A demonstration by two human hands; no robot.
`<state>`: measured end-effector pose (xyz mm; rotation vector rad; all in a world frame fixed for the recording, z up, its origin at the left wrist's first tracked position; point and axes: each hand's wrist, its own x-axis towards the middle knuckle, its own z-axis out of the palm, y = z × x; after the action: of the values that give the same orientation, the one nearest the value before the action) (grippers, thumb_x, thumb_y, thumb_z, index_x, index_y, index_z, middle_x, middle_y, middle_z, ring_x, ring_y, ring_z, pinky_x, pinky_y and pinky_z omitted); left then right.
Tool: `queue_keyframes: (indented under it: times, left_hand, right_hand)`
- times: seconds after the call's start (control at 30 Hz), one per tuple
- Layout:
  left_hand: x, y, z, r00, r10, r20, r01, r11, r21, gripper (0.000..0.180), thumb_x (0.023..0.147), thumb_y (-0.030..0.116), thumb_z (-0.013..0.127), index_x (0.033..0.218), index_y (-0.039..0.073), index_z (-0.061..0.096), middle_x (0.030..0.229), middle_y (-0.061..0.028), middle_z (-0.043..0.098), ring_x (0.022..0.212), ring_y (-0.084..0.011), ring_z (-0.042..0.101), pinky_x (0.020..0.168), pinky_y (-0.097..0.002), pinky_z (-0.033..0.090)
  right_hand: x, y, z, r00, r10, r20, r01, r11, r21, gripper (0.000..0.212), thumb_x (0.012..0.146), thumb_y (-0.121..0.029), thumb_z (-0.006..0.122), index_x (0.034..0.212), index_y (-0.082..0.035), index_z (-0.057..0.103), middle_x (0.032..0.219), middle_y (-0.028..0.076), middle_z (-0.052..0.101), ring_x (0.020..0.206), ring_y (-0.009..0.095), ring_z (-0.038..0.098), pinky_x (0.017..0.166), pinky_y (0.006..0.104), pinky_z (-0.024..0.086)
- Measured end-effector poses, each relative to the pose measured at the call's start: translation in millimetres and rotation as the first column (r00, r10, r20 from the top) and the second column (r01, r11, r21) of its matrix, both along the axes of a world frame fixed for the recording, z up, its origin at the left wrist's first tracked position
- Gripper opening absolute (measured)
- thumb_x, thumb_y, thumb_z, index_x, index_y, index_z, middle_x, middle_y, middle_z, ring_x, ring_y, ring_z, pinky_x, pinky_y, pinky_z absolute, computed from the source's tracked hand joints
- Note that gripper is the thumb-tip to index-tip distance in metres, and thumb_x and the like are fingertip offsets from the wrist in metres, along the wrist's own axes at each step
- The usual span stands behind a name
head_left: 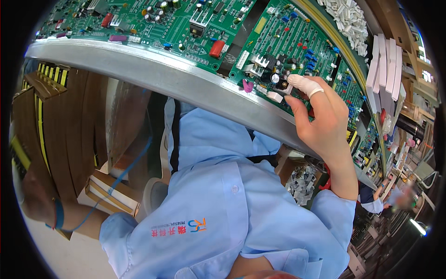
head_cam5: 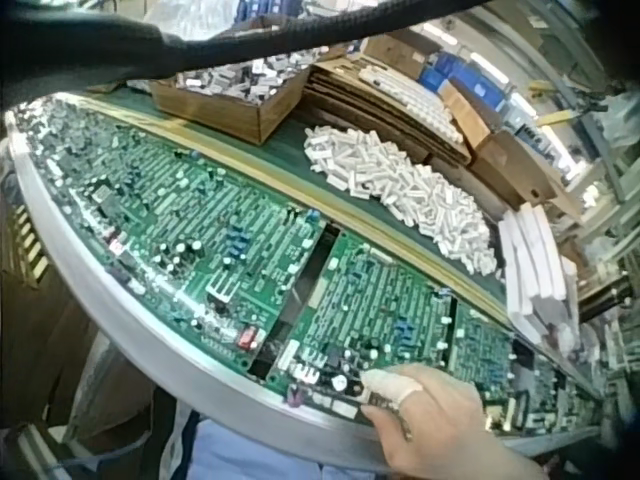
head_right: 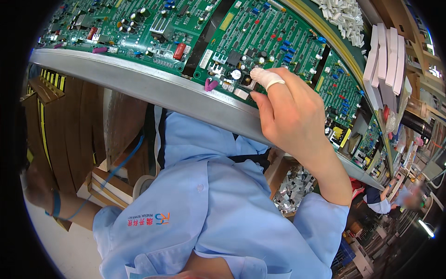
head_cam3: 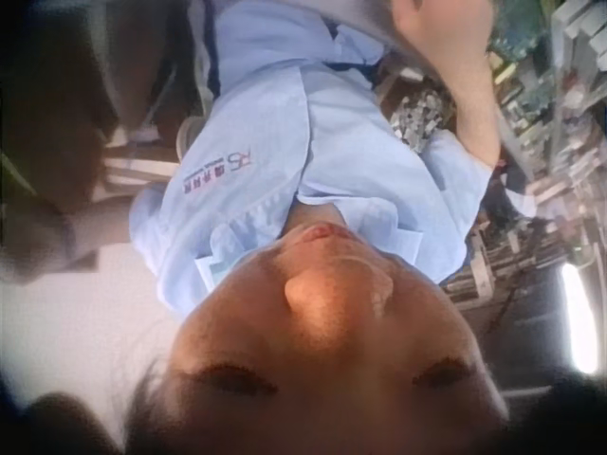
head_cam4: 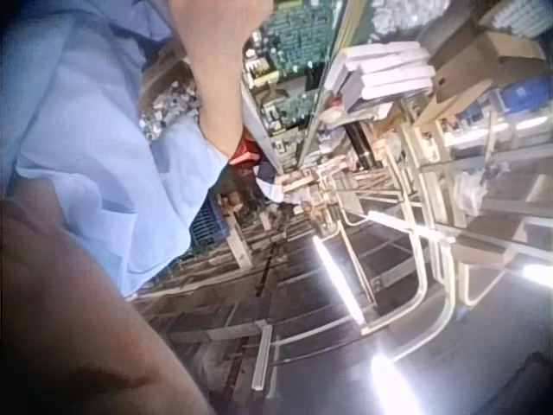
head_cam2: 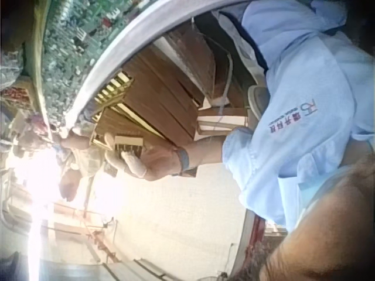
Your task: Assembling electronic components including transformers and connectors onto printed circuit boards on a production line.
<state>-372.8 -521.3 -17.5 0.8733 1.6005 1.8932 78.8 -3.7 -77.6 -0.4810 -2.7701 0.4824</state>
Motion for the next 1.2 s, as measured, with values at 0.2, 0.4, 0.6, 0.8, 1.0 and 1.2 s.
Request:
queue_keyframes:
  times: [0.2, 0.4, 0.6, 0.8, 1.0, 1.2]
  left_hand:
    - [128.3, 226.8, -43.6, 1.000, 0.030, -0.006, -0.030, 0.955, -0.296, 0.059, 0.086, 0.017, 0.051, 0.139, -0.007, 0.042, 0.140, -0.0242, 0.047, 0.130, -0.0306, 0.048, 0.102, -0.0323, 0.045]
    - [159.1, 281.3, -41.7, 0.937, -0.307, 0.169, 0.343, 0.900, -0.267, 0.065, 0.081, 0.029, 0.066, 0.133, -0.005, 0.048, 0.130, -0.0214, 0.053, 0.116, -0.0245, 0.056, 0.097, -0.0337, 0.046]
    - [194.7, 337.9, -45.4, 0.886, -0.462, 0.048, 0.459, 0.856, -0.239, 0.093, 0.069, 0.041, 0.085, 0.135, -0.011, 0.046, 0.130, -0.0231, 0.055, 0.121, -0.0301, 0.055, 0.105, -0.0406, 0.041]
    - [234.2, 413.9, -37.7, 0.625, -0.640, -0.447, 0.591, 0.762, -0.265, 0.079, 0.076, 0.019, 0.079, 0.141, -0.006, 0.041, 0.125, -0.0172, 0.059, 0.114, -0.0231, 0.058, 0.100, -0.0343, 0.043]
    - [280.3, 462.4, -17.1, 0.295, -0.688, -0.663, 0.508, 0.701, -0.501, 0.069, 0.076, 0.013, 0.073, 0.137, -0.005, 0.044, 0.094, -0.0160, 0.064, 0.094, -0.0295, 0.062, 0.104, -0.0499, 0.031]
    - [302.2, 487.8, -6.1, 0.011, -0.800, -0.600, 0.403, 0.553, -0.729, 0.092, 0.077, 0.016, 0.077, 0.150, 0.001, 0.023, 0.092, -0.0154, 0.061, 0.095, -0.0352, 0.060, 0.107, -0.0566, 0.020]
  right_hand:
    - [-7.5, -2.5, 0.6, 0.998, 0.064, 0.027, -0.067, 0.992, 0.111, 0.034, 0.069, -0.001, 0.074, 0.102, 0.001, 0.066, 0.092, 0.013, 0.065, 0.075, 0.028, 0.065, 0.062, 0.0349, 0.053]
    - [-11.0, 3.5, 7.6, 0.980, 0.194, 0.034, -0.197, 0.966, 0.167, 0.034, 0.069, -0.003, 0.074, 0.102, 0.001, 0.065, 0.091, 0.012, 0.064, 0.077, 0.027, 0.065, 0.062, 0.0346, 0.053]
    - [0.3, 8.6, 12.6, 0.991, 0.127, 0.052, -0.131, 0.987, 0.090, 0.036, 0.072, -0.003, 0.075, 0.108, 0.000, 0.067, 0.090, 0.010, 0.067, 0.074, 0.024, 0.065, 0.060, 0.0326, 0.053]
    - [43.7, 9.3, 45.8, 0.966, -0.229, -0.121, 0.203, 0.959, -0.199, 0.043, 0.080, 0.008, 0.067, 0.122, 0.000, 0.064, 0.108, 0.013, 0.070, 0.074, 0.013, 0.060, 0.064, 0.0234, 0.048]
    - [89.1, 7.9, 26.6, 0.925, -0.330, -0.189, 0.308, 0.941, -0.139, 0.042, 0.082, 0.006, 0.067, 0.123, 0.001, 0.063, 0.107, 0.014, 0.070, 0.074, 0.014, 0.060, 0.063, 0.0228, 0.046]
    - [123.0, 9.9, 10.9, 0.867, -0.453, -0.206, 0.400, 0.881, -0.253, 0.044, 0.086, 0.003, 0.066, 0.129, -0.002, 0.061, 0.109, 0.011, 0.071, 0.077, 0.010, 0.060, 0.073, 0.0223, 0.049]
